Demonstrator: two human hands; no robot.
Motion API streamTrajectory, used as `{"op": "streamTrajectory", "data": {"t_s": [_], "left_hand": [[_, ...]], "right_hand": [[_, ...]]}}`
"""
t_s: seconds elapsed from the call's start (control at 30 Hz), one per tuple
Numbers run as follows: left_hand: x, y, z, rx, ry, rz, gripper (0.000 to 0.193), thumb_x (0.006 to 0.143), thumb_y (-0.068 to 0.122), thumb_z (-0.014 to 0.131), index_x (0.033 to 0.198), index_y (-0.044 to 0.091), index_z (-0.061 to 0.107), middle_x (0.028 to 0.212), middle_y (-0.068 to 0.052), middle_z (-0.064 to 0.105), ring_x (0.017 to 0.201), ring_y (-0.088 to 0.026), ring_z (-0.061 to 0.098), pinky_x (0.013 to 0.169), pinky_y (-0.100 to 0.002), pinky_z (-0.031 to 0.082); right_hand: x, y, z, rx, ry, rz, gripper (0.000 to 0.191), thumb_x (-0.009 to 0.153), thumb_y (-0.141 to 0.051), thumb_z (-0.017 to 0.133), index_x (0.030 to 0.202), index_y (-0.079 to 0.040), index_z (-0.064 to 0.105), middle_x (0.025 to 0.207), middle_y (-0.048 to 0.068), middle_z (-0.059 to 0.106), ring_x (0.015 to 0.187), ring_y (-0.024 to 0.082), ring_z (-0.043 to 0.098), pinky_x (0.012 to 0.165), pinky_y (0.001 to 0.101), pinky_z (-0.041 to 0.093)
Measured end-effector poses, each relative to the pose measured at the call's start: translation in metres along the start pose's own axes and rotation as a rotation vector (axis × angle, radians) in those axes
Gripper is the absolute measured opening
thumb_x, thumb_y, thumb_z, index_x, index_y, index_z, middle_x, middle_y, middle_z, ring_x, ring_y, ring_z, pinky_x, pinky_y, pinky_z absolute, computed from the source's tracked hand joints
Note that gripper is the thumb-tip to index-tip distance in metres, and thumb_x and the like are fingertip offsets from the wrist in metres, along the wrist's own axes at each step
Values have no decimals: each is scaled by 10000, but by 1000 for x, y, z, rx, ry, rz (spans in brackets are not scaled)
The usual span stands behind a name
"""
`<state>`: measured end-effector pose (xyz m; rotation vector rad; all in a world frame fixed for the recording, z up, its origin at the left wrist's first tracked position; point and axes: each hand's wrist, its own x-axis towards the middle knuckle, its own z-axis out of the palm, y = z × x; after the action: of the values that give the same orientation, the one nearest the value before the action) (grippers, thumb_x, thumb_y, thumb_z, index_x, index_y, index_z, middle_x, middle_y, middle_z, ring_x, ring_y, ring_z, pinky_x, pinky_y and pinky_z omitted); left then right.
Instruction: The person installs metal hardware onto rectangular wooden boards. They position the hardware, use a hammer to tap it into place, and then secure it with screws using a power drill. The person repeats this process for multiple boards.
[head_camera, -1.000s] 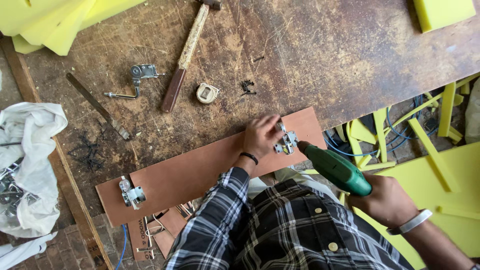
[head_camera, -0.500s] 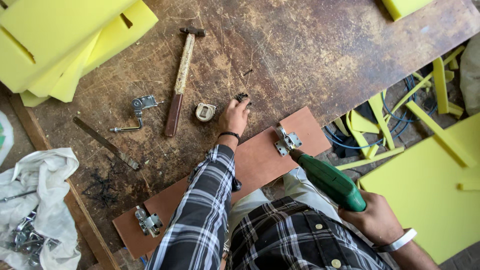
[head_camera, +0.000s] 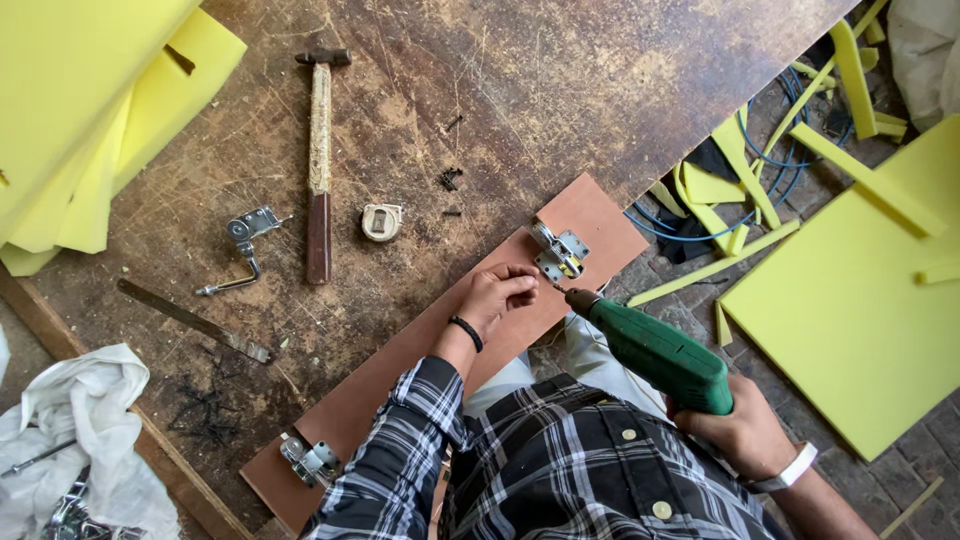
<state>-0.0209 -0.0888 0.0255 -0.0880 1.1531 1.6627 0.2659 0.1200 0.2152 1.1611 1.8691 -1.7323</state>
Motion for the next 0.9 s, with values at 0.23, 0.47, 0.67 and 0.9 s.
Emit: {"op": "streamTrajectory", "data": {"t_s": [0.23, 0.47, 0.67, 0.9], "left_hand": [[8, -17, 7, -227, -139, -166, 186, 1015, 176, 642, 1031, 5, 713, 938, -112, 747, 861, -201, 745, 798, -347, 646], [21, -28, -1, -231, -221, -194, 142, 1038, 113, 607, 1056, 19, 711, 956, -106, 759, 863, -194, 755, 793, -346, 644], [23, -31, -2, -61, -234, -237, 128, 1015, 112, 649, 1028, 17, 733, 925, -102, 753, 828, -178, 752, 758, -346, 655], [30, -28, -6, -91, -327, -481, 160, 1012, 158, 679, 1005, 6, 729, 871, -108, 767, 741, -171, 740, 696, -333, 647]], "right_hand": [[10, 0, -1, 47, -46, -11, 304, 621, -23, 756, 917, 31, 707, 767, 108, 743, 685, 190, 677, 644, 341, 551], [5, 3, -2, 145, -48, -6, 384, 608, -10, 740, 989, 39, 743, 782, 98, 733, 688, 191, 668, 626, 348, 549], [4, 7, -6, 69, -72, 33, 367, 599, -34, 748, 959, 24, 708, 761, 120, 742, 669, 206, 682, 622, 364, 565], [-4, -13, -9, -309, 28, 159, 279, 633, -170, 843, 824, 15, 759, 739, 133, 753, 614, 232, 732, 628, 393, 591]]}}
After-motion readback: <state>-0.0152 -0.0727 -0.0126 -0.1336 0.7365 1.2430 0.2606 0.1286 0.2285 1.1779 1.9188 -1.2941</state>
